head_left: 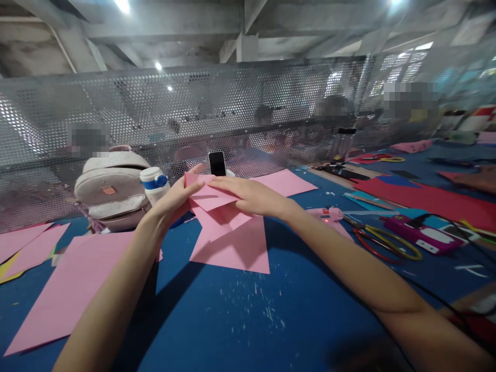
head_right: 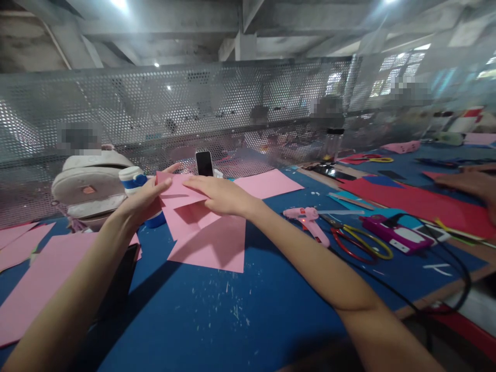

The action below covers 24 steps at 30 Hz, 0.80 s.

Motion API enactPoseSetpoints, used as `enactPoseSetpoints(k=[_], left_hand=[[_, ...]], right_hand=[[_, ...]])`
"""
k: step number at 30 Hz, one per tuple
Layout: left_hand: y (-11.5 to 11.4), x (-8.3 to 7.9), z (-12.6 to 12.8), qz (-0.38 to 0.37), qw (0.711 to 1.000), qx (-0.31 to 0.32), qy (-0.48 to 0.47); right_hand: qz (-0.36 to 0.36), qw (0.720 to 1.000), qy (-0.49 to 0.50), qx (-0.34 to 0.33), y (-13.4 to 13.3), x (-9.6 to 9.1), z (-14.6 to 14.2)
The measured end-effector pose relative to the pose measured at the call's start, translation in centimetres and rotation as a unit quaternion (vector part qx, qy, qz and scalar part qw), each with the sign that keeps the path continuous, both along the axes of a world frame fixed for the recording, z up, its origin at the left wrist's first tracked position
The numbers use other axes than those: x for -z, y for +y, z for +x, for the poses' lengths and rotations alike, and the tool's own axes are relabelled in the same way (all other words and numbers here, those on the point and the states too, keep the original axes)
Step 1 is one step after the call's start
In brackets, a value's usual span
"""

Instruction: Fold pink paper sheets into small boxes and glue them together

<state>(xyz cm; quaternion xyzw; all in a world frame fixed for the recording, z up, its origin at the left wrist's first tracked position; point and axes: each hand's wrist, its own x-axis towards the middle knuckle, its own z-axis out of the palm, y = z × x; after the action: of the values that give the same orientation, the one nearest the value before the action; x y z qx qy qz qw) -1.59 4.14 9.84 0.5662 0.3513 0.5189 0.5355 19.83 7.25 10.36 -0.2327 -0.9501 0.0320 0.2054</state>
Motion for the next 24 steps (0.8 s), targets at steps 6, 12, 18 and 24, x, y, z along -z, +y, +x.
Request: enactPoseSetpoints(k=[6,12,18,24], left_hand=[[0.1,0.2,-0.6,0.011,0.998,-0.004,0.068],[0.0,0.2,-0.5,0.025,0.997,-0.027,0.063],[0.0,-0.2,-1.2,0.065,0.990,-0.053,0.110],[-0.4,-2.2,-3.8,0.095,0.938,-0.209,0.259]], right_hand=[[0.007,0.996,0.059,0.064,-0.1,-0.4,0.1],[0.019,0.980,0.113,0.163,0.0,-0.9,0.2],[0.031,0.958,0.216,0.189,0.7,-2.4,2.0],[-0.016,0.952,0.220,0.213,1.4,-4.2,5.6]])
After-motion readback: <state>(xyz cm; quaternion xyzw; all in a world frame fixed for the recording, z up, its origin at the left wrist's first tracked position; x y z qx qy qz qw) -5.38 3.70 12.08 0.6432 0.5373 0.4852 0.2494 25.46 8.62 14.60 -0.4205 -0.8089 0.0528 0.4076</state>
